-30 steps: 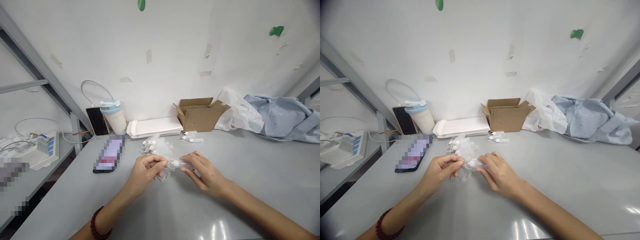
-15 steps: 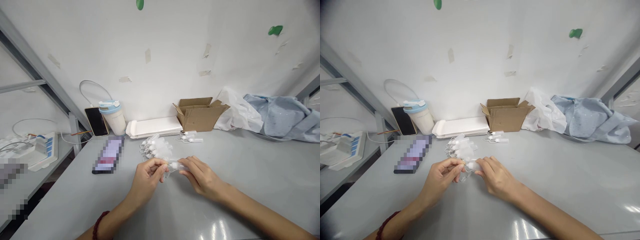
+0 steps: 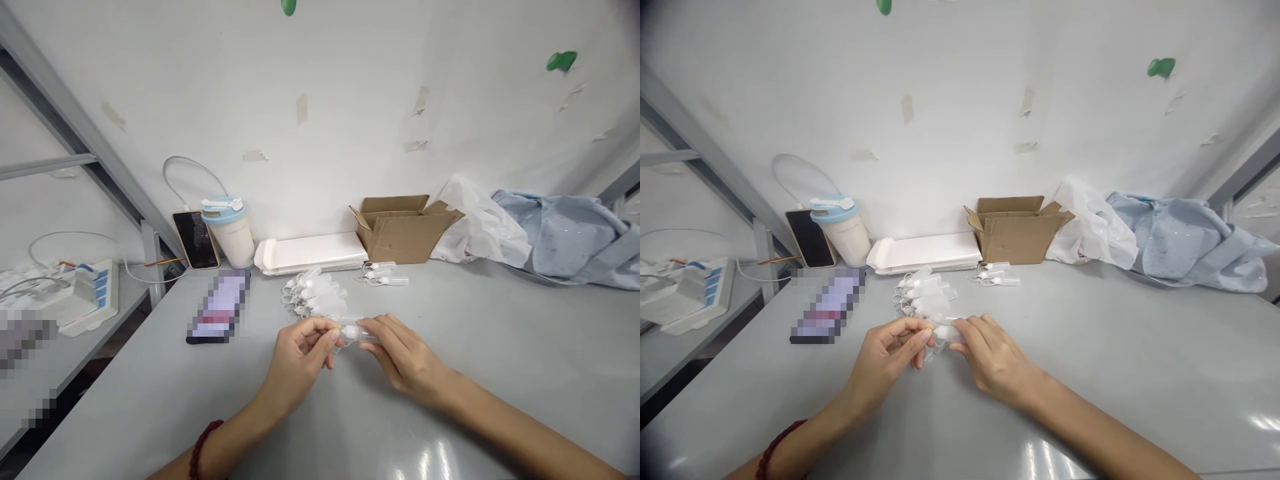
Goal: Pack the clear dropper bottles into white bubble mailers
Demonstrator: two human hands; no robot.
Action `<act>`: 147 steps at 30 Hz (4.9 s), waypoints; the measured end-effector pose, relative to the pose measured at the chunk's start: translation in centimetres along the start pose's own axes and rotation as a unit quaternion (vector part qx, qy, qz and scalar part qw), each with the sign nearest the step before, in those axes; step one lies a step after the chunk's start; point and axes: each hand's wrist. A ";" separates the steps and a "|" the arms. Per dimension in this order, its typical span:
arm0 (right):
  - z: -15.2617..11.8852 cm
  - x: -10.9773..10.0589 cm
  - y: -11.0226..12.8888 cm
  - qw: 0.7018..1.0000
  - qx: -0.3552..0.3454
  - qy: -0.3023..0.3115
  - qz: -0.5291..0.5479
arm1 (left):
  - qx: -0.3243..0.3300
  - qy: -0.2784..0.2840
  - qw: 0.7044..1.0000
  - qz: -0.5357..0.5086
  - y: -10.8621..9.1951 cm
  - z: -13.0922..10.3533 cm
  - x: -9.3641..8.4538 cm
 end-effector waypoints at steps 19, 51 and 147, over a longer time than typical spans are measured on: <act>0.6 -0.7 -1.4 0.999 -0.035 -0.002 -0.003 | 0.038 0.002 0.998 0.046 -0.3 0.3 -0.5; -1.0 -0.2 -10.6 0.914 0.265 0.190 -0.243 | -0.029 -0.128 0.988 -0.079 1.6 3.9 -3.9; 0.3 -0.1 -1.4 0.998 -0.008 0.024 0.057 | 0.034 0.079 0.991 0.107 0.6 1.4 -1.4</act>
Point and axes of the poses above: each hand's wrist, its own z-axis towards the middle knuckle, its own x-axis out of the palm, y = z × x
